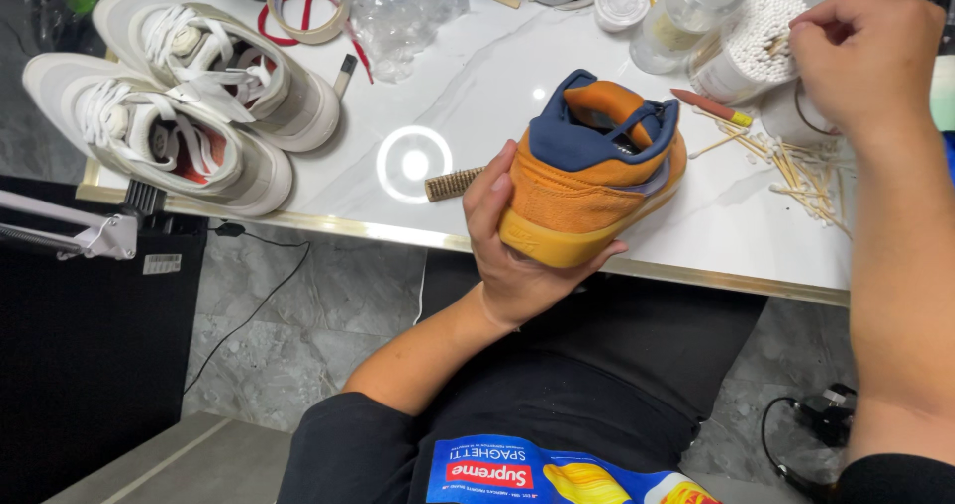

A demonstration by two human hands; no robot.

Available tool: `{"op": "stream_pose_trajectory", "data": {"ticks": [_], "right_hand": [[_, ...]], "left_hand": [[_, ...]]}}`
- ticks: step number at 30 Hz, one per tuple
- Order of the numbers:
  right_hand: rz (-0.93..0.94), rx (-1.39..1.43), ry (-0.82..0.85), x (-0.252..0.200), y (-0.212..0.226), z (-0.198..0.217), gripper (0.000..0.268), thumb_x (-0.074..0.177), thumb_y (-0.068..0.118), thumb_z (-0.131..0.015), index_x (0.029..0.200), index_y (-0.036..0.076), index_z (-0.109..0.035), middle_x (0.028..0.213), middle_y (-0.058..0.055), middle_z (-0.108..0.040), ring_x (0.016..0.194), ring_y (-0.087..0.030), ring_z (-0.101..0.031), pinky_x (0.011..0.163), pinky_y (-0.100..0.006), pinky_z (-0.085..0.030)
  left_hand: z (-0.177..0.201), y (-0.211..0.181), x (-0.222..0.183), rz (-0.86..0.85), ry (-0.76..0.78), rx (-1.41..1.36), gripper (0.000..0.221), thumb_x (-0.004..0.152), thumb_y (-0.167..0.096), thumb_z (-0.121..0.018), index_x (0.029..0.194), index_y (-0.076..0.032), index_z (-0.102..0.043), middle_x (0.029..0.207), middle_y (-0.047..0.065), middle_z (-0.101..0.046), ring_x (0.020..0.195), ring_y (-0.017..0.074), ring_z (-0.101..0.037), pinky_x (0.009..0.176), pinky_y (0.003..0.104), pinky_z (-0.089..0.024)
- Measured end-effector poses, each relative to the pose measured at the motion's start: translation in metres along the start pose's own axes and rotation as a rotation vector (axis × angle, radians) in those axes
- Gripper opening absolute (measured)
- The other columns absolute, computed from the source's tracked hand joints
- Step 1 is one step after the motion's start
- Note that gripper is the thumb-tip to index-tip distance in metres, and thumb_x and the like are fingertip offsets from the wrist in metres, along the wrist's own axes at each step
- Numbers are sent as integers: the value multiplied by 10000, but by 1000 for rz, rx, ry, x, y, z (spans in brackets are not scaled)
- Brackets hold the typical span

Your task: The person applies a liquid using a cotton swab to the rubber sole of an orange and blue sneaker, working along the edges and bottom surface of the heel.

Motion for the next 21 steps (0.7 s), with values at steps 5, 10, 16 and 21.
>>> {"op": "stream_pose_trajectory", "data": {"ticks": [5, 10, 16, 21], "right_hand": [[52, 67, -202, 0, 8, 10, 141, 907, -78, -636, 993, -59, -746, 929, -150, -691, 819, -198, -697, 773, -312, -549], [-170, 573, -268, 9, 23, 23, 130, 1122, -12, -560, 1094, -110, -641, 977, -158, -692, 880, -197, -738, 780, -288, -590], [-371, 967, -184, 15, 57, 41, 159, 1158, 86, -580, 1066, -41, -608, 991, -164, -719, 820, -191, -744, 751, -297, -628], [-463, 1002, -211, 2, 69, 43, 76, 1137, 26, -635, 1121, -41, -605, 935, -162, -688, 734, -167, -700, 722, -293, -608]], "left_hand": [[3, 1, -3, 8, -2, 30, 1191, 727, -281, -1005, 1567, -164, -168, 1581, 175, -296, 1493, 312, -393, 1239, 411, -412], [4, 7, -10, -22, 1, 63, 1247, 705, -266, -991, 1571, -214, -95, 1584, 184, -272, 1481, 342, -386, 1210, 435, -412], [3, 20, -20, -212, 37, -259, 1207, 804, -203, -953, 1601, -267, -49, 1630, 180, -252, 1506, 335, -430, 1203, 436, -484], [10, 18, -54, -219, 150, -246, 1201, 846, -213, -930, 1624, -216, -14, 1625, 237, -263, 1503, 376, -434, 1226, 469, -455]]}}
Point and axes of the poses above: each hand's wrist, its own x-axis towards the middle knuckle, its own z-axis out of the back of the hand, y = z × x, the point moved 2 cm from there along x, towards the middle knuckle
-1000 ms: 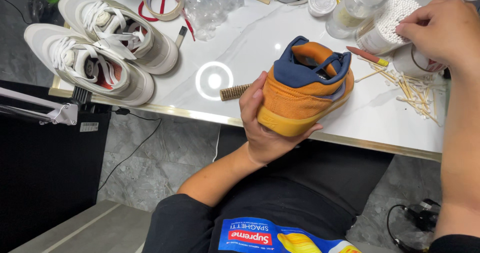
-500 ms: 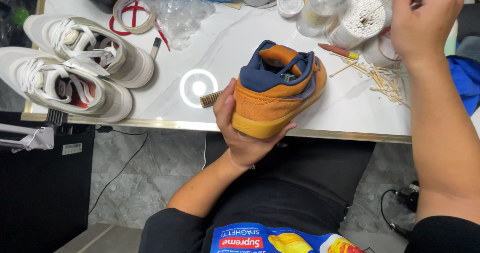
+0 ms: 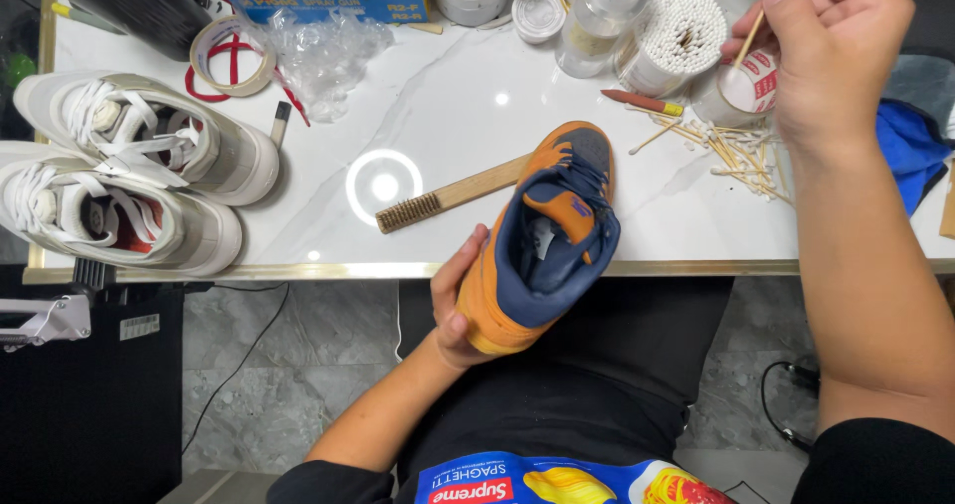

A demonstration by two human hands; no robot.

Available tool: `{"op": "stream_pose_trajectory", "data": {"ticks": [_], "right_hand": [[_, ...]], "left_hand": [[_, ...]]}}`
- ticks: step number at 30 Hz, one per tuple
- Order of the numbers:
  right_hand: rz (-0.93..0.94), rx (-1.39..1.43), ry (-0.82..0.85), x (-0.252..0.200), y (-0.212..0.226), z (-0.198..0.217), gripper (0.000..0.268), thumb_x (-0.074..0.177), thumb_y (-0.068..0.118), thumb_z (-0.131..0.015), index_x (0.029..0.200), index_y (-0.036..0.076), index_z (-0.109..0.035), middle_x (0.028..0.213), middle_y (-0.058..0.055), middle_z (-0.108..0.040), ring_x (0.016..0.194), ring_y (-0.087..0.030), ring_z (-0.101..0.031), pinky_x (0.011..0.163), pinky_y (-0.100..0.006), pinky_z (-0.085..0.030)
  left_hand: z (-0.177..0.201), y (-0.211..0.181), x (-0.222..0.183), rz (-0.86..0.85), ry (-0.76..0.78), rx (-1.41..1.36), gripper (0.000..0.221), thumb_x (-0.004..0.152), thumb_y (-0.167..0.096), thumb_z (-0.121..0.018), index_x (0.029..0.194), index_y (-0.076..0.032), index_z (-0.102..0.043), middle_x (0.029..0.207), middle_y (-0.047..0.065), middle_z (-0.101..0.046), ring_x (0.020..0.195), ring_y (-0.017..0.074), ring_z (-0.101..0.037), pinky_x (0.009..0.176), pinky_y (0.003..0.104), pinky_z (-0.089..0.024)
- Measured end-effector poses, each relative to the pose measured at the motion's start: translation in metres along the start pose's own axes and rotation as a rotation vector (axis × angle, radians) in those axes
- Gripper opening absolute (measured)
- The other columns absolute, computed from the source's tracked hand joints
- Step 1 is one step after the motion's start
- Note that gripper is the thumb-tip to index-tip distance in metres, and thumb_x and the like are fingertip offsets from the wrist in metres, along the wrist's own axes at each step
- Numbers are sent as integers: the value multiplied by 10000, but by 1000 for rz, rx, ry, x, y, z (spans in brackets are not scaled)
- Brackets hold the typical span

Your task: The person applies a liquid using a cotton swab to the rubber sole of an orange and blue sneaker, working along the edges and bottom surface of the heel.

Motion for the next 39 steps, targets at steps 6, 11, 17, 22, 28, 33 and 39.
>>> {"op": "stream_pose_trajectory", "data": {"ticks": [6, 11, 17, 22, 28, 33, 39], "right_hand": [[7, 69, 50, -23, -12, 4, 24, 1124, -58, -594, 1136, -78, -600, 942, -175, -673, 805, -200, -685, 789, -316, -580], [-136, 251, 104, -46, -19, -1, 55, 1098, -71, -596, 1134, -93, -631, 970, -189, -696, 870, -259, -696, 831, -352, -549], [-228, 393, 200, -83, -29, -16, 102, 1060, -47, -585, 1135, -59, -654, 988, -177, -709, 918, -282, -716, 905, -403, -590], [-247, 501, 235, -108, -36, -22, 209, 1042, -60, -629, 1248, -30, -627, 1029, -189, -697, 882, -290, -710, 821, -386, -563], [-276, 543, 220, -116, -39, -22, 430, 985, -67, -658, 1401, 21, -591, 1078, -180, -705, 894, -285, -703, 824, -409, -578], [-317, 514, 199, -119, -45, -15, 390, 1000, -68, -648, 1380, -7, -588, 1041, -178, -704, 908, -292, -710, 843, -417, -583], [-290, 502, 147, -122, -51, -12, 289, 1007, -77, -643, 1282, 4, -599, 1062, -173, -698, 922, -278, -702, 855, -406, -583]], "left_hand": [[0, -10, -37, 96, 1, 155, 1199, 898, -225, -901, 1652, -154, 28, 1620, 305, -276, 1500, 425, -439, 1253, 508, -420], [13, -17, -39, 121, 59, 198, 1263, 764, -277, -939, 1615, -43, -36, 1454, 367, -425, 1358, 476, -523, 1133, 539, -490], [18, -20, -32, 94, 80, 138, 1209, 758, -257, -987, 1610, -35, -159, 1441, 355, -486, 1331, 484, -590, 1135, 538, -534], [24, -20, -22, 87, 105, -25, 1071, 725, -233, -967, 1551, -12, -322, 1384, 350, -539, 1278, 468, -623, 1119, 525, -542], [43, 0, -19, 336, 112, 210, 1021, 747, -234, -915, 1476, 146, -310, 1370, 318, -590, 1262, 373, -658, 1083, 408, -548], [64, 15, -28, 512, -22, 135, 1002, 704, -83, -922, 1511, 123, -365, 1376, 257, -629, 1238, 302, -679, 1087, 390, -552], [69, 31, -30, 721, -354, -6, 974, 756, 42, -889, 1547, 78, -322, 1439, 216, -550, 1290, 275, -632, 1134, 400, -542]]}}
Point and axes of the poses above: each hand's wrist, its own x-axis towards the middle knuckle, its own z-axis out of the back of the hand, y = z × x, the point moved 2 cm from there along x, towards the middle knuckle
